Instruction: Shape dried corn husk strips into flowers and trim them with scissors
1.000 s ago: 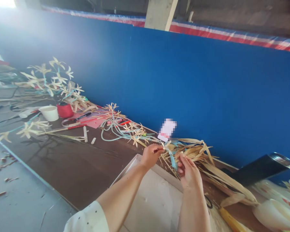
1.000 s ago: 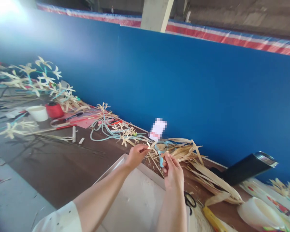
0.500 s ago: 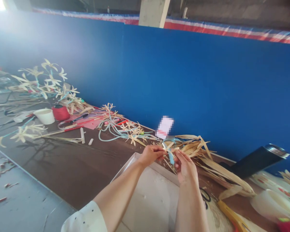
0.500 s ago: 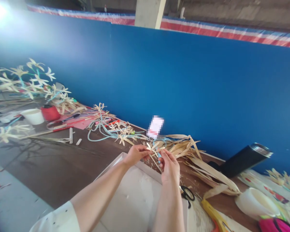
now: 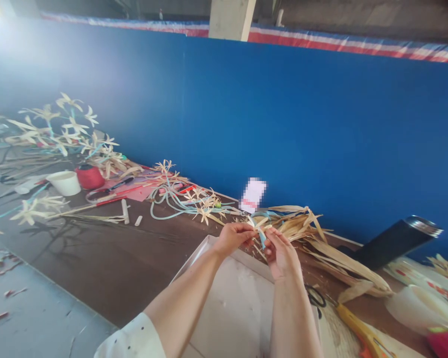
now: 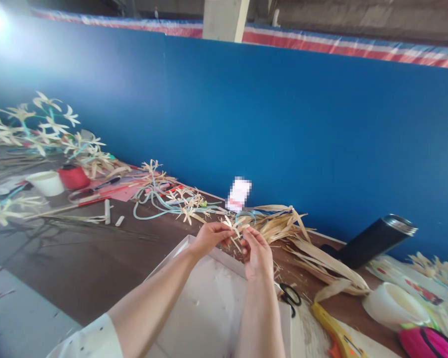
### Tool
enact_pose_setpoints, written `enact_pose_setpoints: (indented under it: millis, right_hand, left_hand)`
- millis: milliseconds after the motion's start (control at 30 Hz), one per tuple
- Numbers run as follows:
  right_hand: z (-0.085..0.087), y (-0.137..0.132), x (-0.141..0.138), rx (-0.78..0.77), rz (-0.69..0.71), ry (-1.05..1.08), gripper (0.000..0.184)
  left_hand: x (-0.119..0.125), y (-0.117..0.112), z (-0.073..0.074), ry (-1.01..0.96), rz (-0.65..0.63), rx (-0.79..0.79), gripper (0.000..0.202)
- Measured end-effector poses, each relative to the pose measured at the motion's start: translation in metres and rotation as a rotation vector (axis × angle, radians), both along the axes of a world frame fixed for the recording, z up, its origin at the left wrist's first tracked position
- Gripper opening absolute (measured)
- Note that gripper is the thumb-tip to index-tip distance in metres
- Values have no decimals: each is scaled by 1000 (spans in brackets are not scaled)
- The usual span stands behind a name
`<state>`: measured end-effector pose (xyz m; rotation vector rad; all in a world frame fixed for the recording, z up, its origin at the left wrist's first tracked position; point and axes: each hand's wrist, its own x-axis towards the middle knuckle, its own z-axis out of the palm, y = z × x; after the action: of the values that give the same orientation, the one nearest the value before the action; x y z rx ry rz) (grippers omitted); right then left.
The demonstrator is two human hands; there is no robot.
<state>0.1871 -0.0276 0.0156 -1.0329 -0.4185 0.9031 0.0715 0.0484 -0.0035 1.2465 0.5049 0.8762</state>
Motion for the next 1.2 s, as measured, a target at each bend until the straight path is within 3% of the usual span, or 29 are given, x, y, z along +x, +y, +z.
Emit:
enact_pose_setpoints:
  millis: [200,467,700,1200]
  right_hand:
    - [0,0,-4,-10,27,18,30]
    - [-1,0,-3,-15,68,26,45]
    - [-3,-1,-5,34,196,-5,31]
    - [1,-4,-8,50,286,-86,25]
  left_hand:
    - [2,2,-4,13,16,-23,41]
    - [-3,1,2,-15,-8,-14,39]
    - [-4,2,0,-27,-80,-48,40]
    - [-8,7,-2,-75,-183,-170,39]
